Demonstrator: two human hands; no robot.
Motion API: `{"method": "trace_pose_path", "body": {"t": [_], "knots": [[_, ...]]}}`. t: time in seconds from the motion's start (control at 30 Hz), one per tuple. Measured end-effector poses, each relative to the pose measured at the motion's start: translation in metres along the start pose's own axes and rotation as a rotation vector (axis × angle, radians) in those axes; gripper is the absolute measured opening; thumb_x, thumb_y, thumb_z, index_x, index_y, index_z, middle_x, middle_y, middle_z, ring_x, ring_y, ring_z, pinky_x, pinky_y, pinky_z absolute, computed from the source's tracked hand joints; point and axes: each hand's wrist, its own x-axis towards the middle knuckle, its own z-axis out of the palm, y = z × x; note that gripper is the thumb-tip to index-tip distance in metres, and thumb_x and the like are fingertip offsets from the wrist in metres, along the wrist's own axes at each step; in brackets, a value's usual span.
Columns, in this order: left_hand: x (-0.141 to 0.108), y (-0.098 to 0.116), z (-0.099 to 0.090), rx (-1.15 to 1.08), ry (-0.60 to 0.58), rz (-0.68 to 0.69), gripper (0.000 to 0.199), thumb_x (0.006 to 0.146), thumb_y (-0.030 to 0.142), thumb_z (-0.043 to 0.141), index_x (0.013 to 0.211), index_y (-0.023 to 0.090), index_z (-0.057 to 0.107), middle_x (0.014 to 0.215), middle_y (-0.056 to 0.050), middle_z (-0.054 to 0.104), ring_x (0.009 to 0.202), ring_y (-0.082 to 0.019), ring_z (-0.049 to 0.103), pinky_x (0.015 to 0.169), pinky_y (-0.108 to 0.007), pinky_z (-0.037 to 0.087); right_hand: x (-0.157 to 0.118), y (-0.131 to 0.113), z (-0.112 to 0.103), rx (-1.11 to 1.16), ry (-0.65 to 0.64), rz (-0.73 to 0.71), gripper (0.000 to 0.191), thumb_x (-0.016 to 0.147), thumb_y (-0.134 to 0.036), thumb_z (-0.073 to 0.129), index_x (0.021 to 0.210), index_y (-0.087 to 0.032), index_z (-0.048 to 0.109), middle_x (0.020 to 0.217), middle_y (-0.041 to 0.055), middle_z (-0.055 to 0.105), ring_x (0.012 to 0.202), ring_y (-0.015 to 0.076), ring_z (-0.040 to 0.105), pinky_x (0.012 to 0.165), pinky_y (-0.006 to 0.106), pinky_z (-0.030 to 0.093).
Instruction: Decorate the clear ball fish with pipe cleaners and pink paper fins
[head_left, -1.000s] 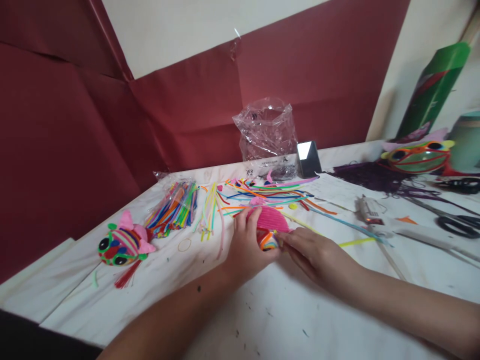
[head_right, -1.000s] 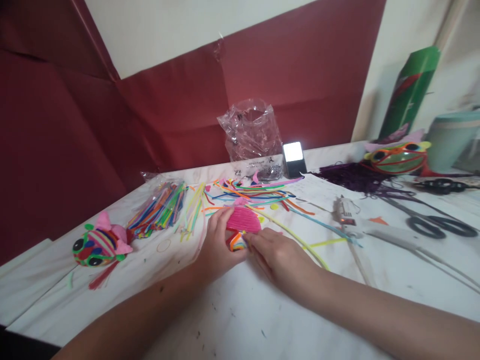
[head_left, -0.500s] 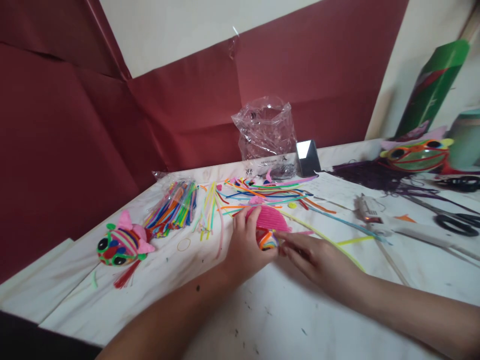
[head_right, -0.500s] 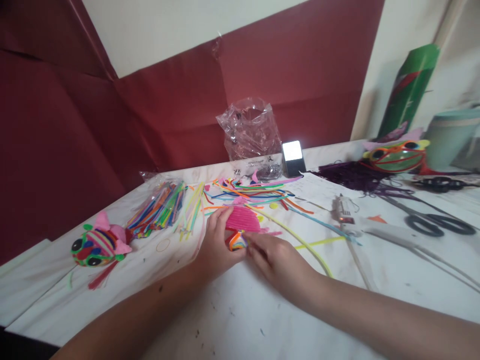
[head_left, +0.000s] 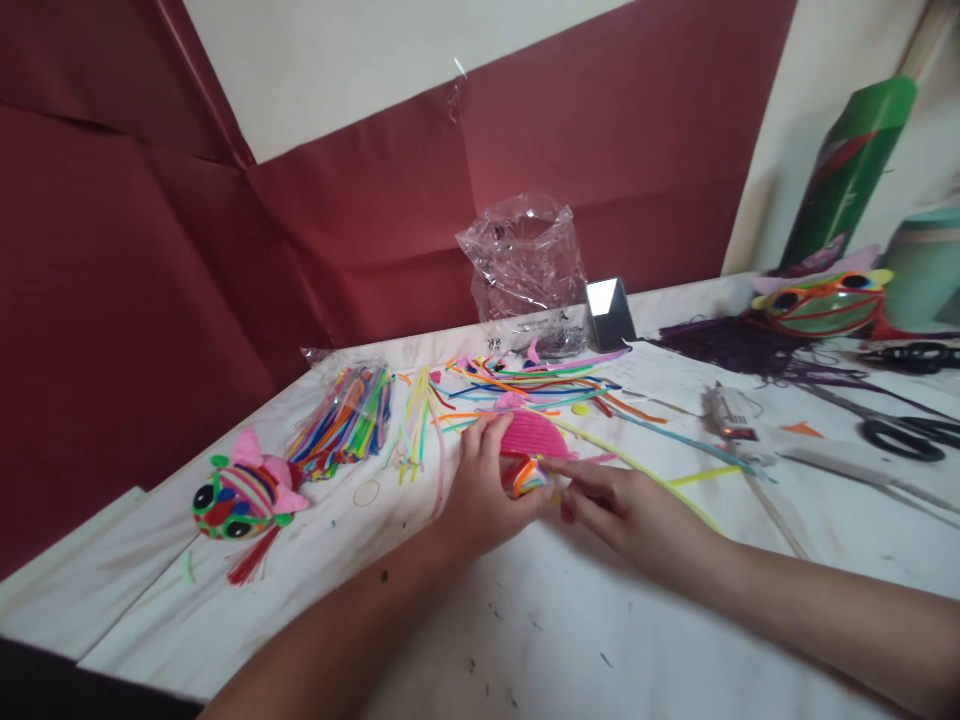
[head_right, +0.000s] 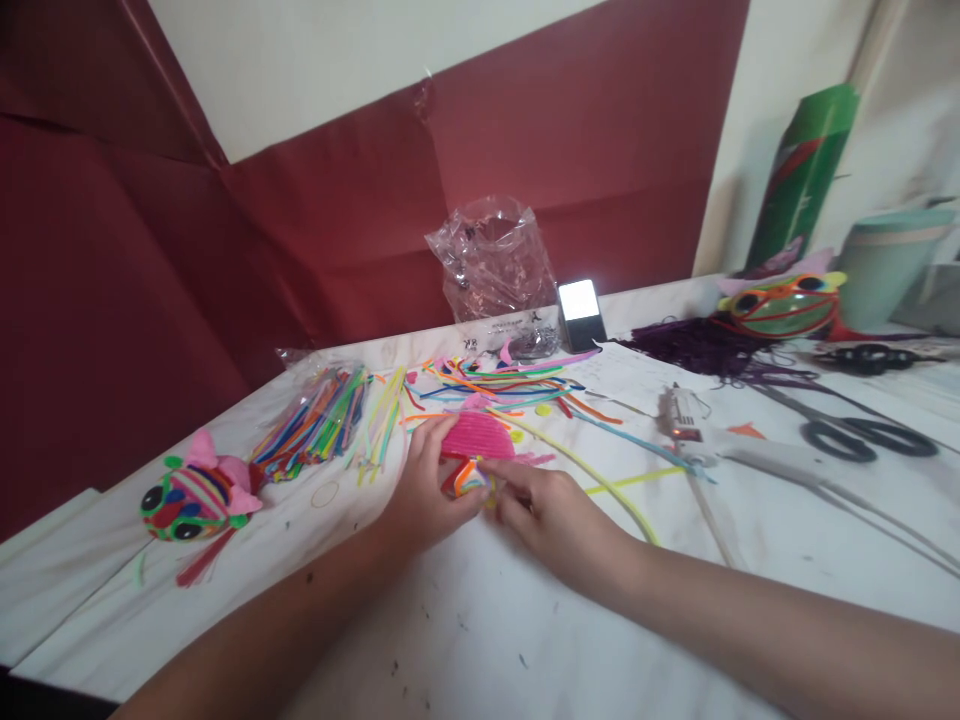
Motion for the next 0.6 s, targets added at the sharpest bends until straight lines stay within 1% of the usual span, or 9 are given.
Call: {"method": "trace_pose_path", "body": {"t": [0.07,0.2,0.33,0.47,0.53,0.6], "knots": [[0.002,-0.002,-0.003,-0.035,-0.018,-0.056,0.072,0.069,0.027,0.067,0.135,0.019,0.039,0.136,-0.015,0.041,0.132,-0.031,0.040,0.110,-0.051,0.036,0.001,0.002,0.002,0.074,-0.042,0.035,0.048,0.081,-0.025,0.046,0.124,-0.016,0.066,0.066,0.0004,0.068,0.056,0.0153,0.059,0.055,0.027,0.050],[0.009,0.000,-0.014,-0.083,-0.019,-0.127,0.051,0.079,0.030,0.056,0.128,0.018,0.048,0.129,-0.013,0.050,0.126,-0.027,0.047,0.110,-0.047,0.036,0.004,0.006,0.005,0.169,-0.111,0.092,0.054,0.080,-0.022,0.046,0.131,-0.014,0.061,0.062,-0.0016,0.063,0.048,0.0117,0.048,0.047,0.023,0.041],[0.016,0.009,-0.024,-0.049,-0.030,-0.189,0.041,0.076,0.027,0.058,0.116,0.017,0.055,0.118,-0.012,0.058,0.117,-0.026,0.055,0.105,-0.046,0.041,0.004,0.006,0.005,0.177,-0.135,0.048,0.053,0.081,-0.021,0.045,0.130,-0.016,0.062,0.062,-0.0021,0.061,0.048,0.0107,0.044,0.047,0.022,0.038],[0.022,0.022,-0.031,-0.010,-0.089,-0.199,0.037,0.073,0.024,0.061,0.110,0.020,0.057,0.114,-0.008,0.064,0.110,-0.025,0.060,0.099,-0.042,0.046,0.003,0.003,0.005,0.139,-0.158,-0.028,0.052,0.082,-0.020,0.044,0.130,-0.019,0.062,0.063,-0.0028,0.059,0.051,0.0103,0.046,0.050,0.021,0.039],[0.024,0.025,-0.034,0.029,-0.116,-0.192,0.037,0.072,0.023,0.063,0.109,0.021,0.058,0.113,-0.007,0.066,0.109,-0.025,0.061,0.099,-0.041,0.047,0.003,0.004,0.006,0.113,-0.165,-0.044,0.052,0.082,-0.019,0.045,0.130,-0.020,0.062,0.063,-0.0029,0.060,0.051,0.0102,0.045,0.050,0.021,0.039],[0.026,0.023,-0.037,0.053,-0.146,-0.187,0.038,0.072,0.025,0.064,0.109,0.021,0.058,0.114,-0.007,0.066,0.109,-0.025,0.061,0.098,-0.040,0.048,0.003,0.006,0.007,0.093,-0.158,-0.042,0.052,0.081,-0.018,0.046,0.131,-0.020,0.061,0.063,-0.0032,0.059,0.050,0.0103,0.045,0.050,0.021,0.037]]}}
